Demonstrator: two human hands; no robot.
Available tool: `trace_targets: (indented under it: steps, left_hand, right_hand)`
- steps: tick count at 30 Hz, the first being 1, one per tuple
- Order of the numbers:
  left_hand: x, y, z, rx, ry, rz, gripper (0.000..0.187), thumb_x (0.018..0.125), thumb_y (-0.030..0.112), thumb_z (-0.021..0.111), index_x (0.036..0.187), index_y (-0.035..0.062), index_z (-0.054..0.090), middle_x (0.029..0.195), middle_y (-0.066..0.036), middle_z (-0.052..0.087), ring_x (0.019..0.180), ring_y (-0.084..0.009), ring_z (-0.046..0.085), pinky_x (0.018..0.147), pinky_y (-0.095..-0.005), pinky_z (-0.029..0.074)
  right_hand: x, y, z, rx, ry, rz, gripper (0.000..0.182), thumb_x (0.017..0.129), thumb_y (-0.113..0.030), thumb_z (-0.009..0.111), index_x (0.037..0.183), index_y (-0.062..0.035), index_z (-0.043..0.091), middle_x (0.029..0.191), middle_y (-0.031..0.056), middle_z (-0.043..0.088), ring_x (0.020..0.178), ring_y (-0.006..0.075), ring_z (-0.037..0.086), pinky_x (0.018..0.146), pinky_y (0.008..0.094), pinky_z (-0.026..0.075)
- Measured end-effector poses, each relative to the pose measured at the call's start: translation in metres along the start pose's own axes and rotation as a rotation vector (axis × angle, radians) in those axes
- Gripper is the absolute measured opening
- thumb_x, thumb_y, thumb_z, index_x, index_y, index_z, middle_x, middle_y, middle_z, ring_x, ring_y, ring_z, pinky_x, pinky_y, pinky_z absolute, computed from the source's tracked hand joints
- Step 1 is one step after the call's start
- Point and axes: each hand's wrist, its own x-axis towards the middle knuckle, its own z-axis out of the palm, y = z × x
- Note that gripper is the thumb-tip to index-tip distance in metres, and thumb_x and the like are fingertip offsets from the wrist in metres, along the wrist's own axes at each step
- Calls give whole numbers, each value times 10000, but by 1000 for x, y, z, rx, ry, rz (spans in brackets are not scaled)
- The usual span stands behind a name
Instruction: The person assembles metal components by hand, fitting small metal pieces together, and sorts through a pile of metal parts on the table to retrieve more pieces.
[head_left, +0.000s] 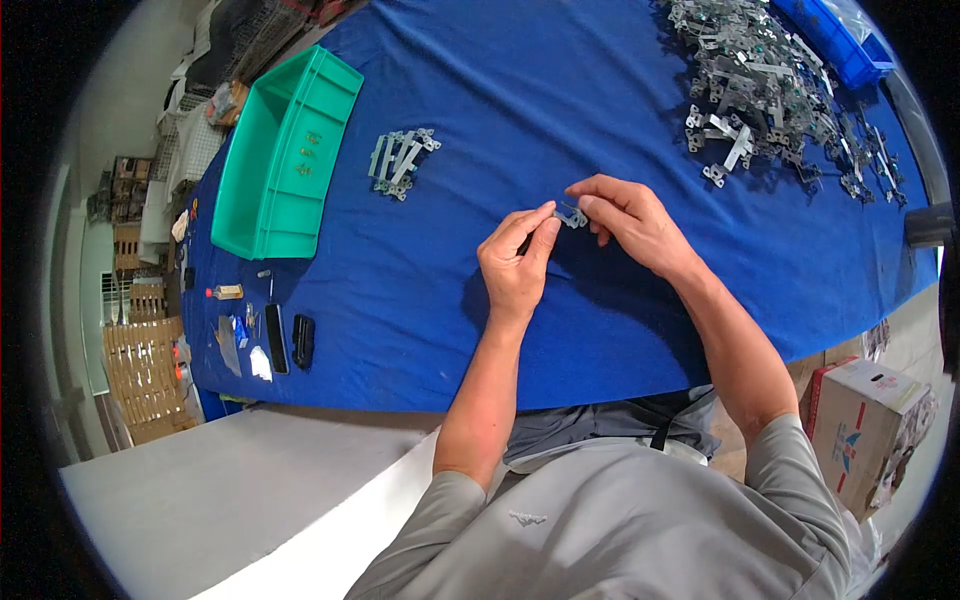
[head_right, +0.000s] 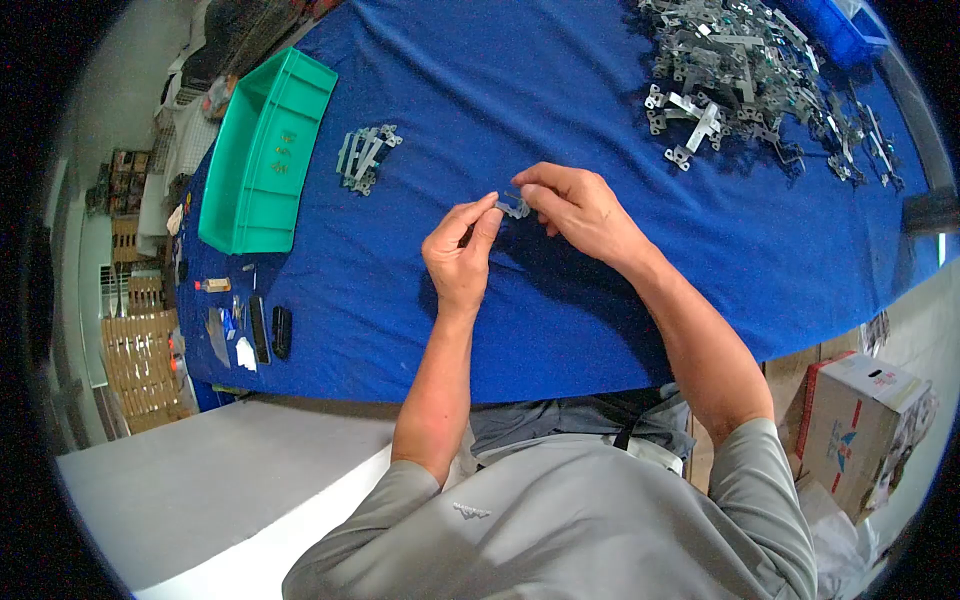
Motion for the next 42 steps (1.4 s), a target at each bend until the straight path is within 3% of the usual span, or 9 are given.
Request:
trace_targets:
  steps: [7,10,13,16,17,23,32,37,42]
  left_hand:
    - [0,1,1,-1,-64,54,183,896,-1,760,1077,-3,785,956,-81,770,862,-116,688,775,-249,526]
    - [0,-4,3,8,-78,94,169,913,20,752,1078,5,788,960,-82,772,798,-102,683,716,-241,524]
    - [-3,0,1,4,-114,-65,170,979,69,697,1114,-11,762,967,-94,772,768,-108,709,628,-228,528]
    - [-2,-2,3,-189,5,-282,208,1041,115,619,1160,-29,711,972,-114,767,781,-138,742,559,-215,534]
    - [-1,-4,1,-196,2,-271,225,1067,122,567,1185,-43,664,980,-136,761,830,-186,761,564,-223,566]
    - [1,-2,1,-246,22,-307,226,1070,111,552,1190,-52,653,1006,-157,755,819,-197,758,578,-239,584]
    - [-1,-5,1,-212,34,-270,225,1057,119,587,1182,-41,684,991,-135,755,778,-147,733,572,-215,546]
    - [0,-7,-2,-31,47,-59,184,999,94,683,1135,-7,754,959,-62,747,781,-89,663,664,-217,509]
    - [1,0,0,17,39,16,176,953,57,730,1113,-4,772,938,-52,741,825,-89,638,737,-237,500]
  right_hand:
    - [1,5,-8,-138,-88,-27,204,987,-172,638,1041,21,681,798,35,648,707,86,567,630,291,473]
    - [2,7,-2,-138,6,-101,193,990,-173,643,989,20,656,776,31,630,702,87,547,638,293,464]
    - [6,16,6,-57,166,-271,185,996,-170,646,980,14,648,763,17,604,694,80,523,622,291,447]
    - [6,15,-1,-25,150,-160,174,1000,-164,647,987,9,658,751,4,589,685,70,498,600,288,427]
    - [6,16,0,-29,114,-152,174,1000,-164,648,986,9,662,743,1,584,680,68,494,592,289,421]
    - [-2,6,5,-108,14,-107,174,989,-160,654,981,13,677,698,9,576,645,71,481,567,297,408]
    - [-3,1,3,-282,48,-180,145,957,-120,659,984,23,669,756,132,634,647,172,584,603,352,467]
    - [-2,4,5,-369,85,-281,121,955,-91,651,985,26,660,828,183,667,693,243,651,660,380,514]
    - [-1,5,4,-249,81,-190,147,966,-75,619,1056,27,674,815,135,671,709,195,645,668,363,520]
